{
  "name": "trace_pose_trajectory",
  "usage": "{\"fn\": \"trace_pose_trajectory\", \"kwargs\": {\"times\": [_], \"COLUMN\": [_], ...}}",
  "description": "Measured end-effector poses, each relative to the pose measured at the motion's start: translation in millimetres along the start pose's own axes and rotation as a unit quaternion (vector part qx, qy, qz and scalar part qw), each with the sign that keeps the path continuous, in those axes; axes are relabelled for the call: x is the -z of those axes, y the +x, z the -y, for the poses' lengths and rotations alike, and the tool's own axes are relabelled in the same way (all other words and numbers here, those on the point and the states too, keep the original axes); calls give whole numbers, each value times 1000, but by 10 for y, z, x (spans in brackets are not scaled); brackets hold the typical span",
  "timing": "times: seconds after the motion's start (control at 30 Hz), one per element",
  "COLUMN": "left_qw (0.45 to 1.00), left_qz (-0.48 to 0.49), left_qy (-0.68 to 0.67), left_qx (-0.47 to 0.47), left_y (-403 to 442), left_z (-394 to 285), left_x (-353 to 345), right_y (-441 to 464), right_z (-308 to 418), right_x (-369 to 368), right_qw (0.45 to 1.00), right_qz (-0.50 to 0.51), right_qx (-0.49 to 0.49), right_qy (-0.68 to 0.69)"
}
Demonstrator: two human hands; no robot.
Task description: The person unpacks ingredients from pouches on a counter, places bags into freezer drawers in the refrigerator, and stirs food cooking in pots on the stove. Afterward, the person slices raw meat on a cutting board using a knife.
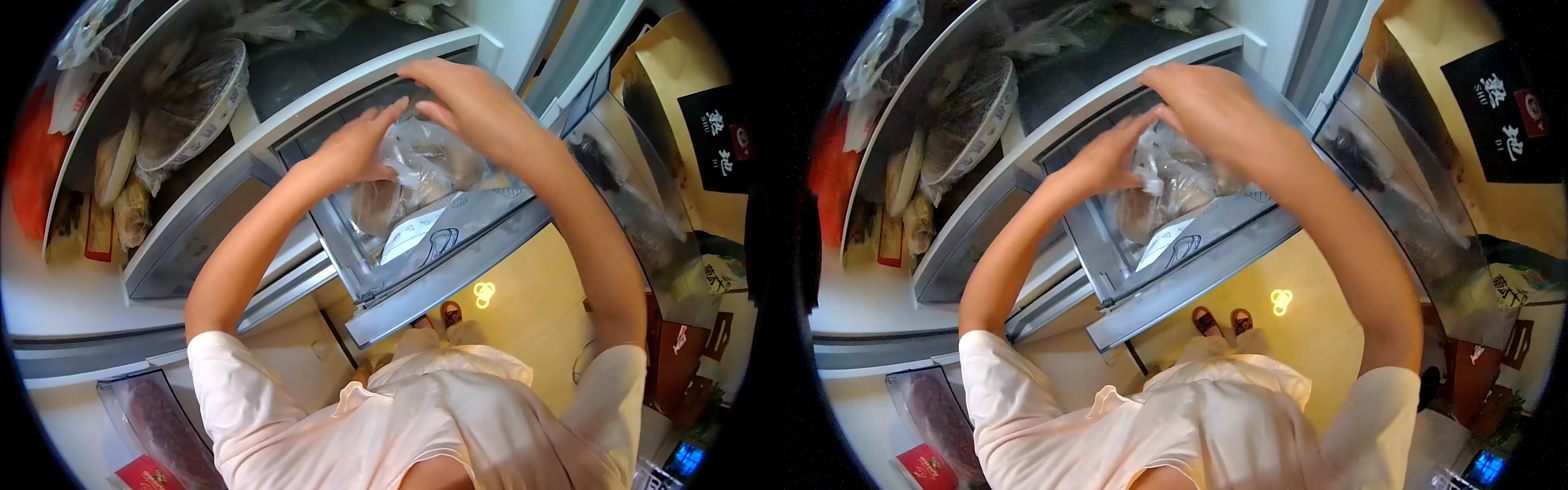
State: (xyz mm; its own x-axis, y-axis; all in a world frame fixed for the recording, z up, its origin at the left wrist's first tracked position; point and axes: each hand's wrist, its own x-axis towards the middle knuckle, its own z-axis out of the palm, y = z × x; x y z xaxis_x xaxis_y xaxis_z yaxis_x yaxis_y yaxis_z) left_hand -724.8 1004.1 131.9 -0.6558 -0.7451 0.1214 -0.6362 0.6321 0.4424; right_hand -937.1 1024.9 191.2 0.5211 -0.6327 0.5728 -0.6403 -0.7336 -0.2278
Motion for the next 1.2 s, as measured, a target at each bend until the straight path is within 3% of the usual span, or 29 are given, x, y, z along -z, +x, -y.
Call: {"fn": "trace_pose_trajectory", "kwargs": {"times": [0.07, 0.13, 0.17, 0.2, 0.27, 0.37, 0.4, 0.43, 0.5, 0.6, 0.73, 0.9, 1.07, 1.2], "left_qw": [999, 998, 997, 996, 995, 957, 946, 915, 871, 826, 787, 768, 762, 760], "left_qz": [28, 26, -60, -79, -71, -231, -267, -304, -378, -460, -550, -601, -617, -611], "left_qy": [8, 53, 47, -35, -63, -178, -182, -263, -315, -324, -279, -221, -190, -182], "left_qx": [35, 21, -25, 5, 31, -11, 4, -40, 12, 31, -14, -11, 51, 127], "left_y": [122, 199, 209, 205, 179, 110, 99, 89, -5, -222, -656, -1276, -1825, -2224], "left_z": [97, 170, 102, 19, -149, -391, -466, -423, -522, -991, -1334, -1601, -1710, -1725], "left_x": [-144, -235, -92, 42, 177, 321, 453, 574, 732, 1007, 1273, 1173, 771, 237], "right_y": [-286, -782, -1054, -1346, -1843, -2197, -2215, -2227, -2261, -2169, -1842, -1319, -853, -702], "right_z": [427, 662, 766, 843, 912, 977, 932, 902, 833, 721, 535, 277, 84, -54], "right_x": [402, 409, 378, 287, 56, -345, -452, -546, -696, -778, -866, -1150, -1418, -1623], "right_qw": [994, 988, 983, 982, 983, 984, 984, 984, 984, 986, 993, 990, 986, 996], "right_qz": [-41, -137, -172, -181, -181, -169, -171, -171, -175, -166, -111, -139, -165, -90], "right_qx": [-49, -21, -10, -6, 32, -43, -43, -44, -28, 2, 4, 13, 16, -12], "right_qy": [90, 73, 65, 61, 20, 27, 20, 13, 2, 9, 35, 28, -3, -9]}}
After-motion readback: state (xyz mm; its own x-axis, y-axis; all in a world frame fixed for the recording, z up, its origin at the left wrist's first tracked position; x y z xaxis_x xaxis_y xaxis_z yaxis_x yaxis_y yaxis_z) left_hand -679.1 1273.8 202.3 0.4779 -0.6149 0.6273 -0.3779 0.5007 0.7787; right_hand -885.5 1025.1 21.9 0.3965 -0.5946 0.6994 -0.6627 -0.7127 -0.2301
